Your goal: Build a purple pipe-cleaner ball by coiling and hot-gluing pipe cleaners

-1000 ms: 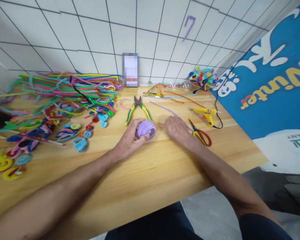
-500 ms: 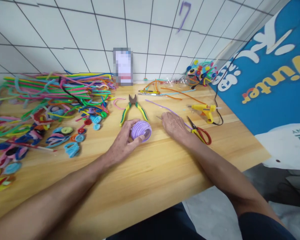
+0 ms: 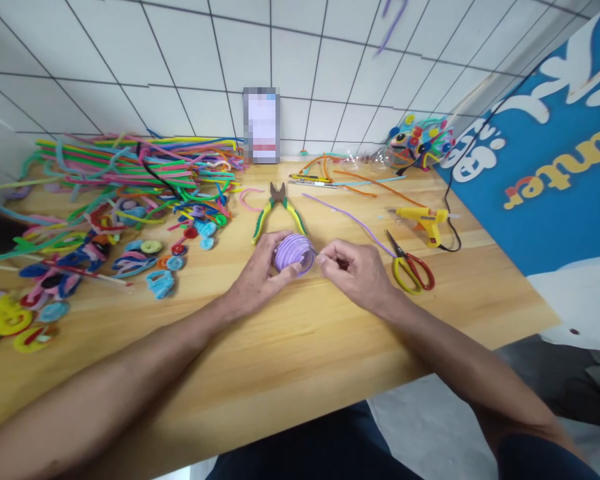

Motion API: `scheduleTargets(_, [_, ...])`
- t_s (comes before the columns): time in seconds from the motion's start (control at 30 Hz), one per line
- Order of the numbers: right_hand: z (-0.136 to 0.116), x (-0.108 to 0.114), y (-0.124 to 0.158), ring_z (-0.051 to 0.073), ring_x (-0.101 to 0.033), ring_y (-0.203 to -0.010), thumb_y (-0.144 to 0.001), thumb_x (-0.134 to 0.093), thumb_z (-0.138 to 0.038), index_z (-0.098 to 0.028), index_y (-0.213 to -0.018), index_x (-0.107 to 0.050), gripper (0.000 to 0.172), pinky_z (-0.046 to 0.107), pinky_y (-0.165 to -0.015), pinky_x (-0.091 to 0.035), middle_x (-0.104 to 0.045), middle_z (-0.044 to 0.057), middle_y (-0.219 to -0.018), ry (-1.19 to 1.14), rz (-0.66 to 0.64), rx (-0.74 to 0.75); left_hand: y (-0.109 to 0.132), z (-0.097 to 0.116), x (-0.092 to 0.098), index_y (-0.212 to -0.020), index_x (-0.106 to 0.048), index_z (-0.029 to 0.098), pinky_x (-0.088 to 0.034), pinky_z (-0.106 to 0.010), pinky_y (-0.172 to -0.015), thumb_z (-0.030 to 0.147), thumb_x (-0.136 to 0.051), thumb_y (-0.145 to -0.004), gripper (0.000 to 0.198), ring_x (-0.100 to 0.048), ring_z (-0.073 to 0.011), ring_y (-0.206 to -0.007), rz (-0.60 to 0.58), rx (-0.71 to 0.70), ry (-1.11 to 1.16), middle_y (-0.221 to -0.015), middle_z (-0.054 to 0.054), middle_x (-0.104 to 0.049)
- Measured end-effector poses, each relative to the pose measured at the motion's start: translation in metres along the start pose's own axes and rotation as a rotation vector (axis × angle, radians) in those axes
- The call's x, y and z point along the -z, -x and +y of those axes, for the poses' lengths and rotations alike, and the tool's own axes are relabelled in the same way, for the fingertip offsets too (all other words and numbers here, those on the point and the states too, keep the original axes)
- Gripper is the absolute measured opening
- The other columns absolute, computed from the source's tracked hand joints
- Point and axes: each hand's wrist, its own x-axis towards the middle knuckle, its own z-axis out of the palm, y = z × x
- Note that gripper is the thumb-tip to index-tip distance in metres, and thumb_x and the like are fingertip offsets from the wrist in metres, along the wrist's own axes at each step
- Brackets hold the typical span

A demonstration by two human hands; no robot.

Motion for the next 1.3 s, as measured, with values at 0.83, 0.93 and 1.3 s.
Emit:
scheduleTargets(0.83, [0.022, -0.025, 0.012, 0.01, -0.05, -0.051, -0.091, -0.058, -0.027, -0.023, -0.078, -0.061, 0.014, 0.025, -0.055, -0.036, -0.067, -0.004, -0.059, -0.1, -0.064, -0.036, 0.001, -0.002, -0.001, -0.149, -0.05, 0.025, -0.05, -0.054, -0.121, 0.054, -0.074, -0.099, 0.063, -0.06, -0.0324, -0.142, -0.003, -0.006, 0.031, -0.148, -0.016, -0.061])
scheduleTargets(0.93, [0.021, -0.025, 0.012, 0.01, -0.05, -0.05, -0.089, -0.058, -0.025, -0.023, -0.077, -0.061, 0.012, 0.025, -0.055, -0.036, -0.067, -0.004, -0.059, -0.13, -0.067, -0.048, 0.001, -0.002, 0.0, -0.148, -0.051, 0.025, -0.05, -0.054, -0.122, 0.056, -0.074, -0.099, 0.063, -0.06, -0.0322, -0.141, -0.005, -0.008, 0.037, -0.146, -0.015, -0.061])
scheduleTargets(1.3, [0.023, -0.028, 0.014, 0.009, -0.052, -0.046, -0.084, -0.059, -0.023, -0.023, -0.077, -0.061, 0.008, 0.022, -0.051, -0.038, -0.069, -0.004, -0.058, -0.259, -0.084, -0.133, 0.001, -0.001, 0.0, -0.147, -0.053, 0.026, -0.052, -0.052, -0.12, 0.058, -0.077, -0.097, 0.064, -0.062, -0.0319, -0.139, -0.005, 0.002, 0.062, -0.146, -0.015, -0.063])
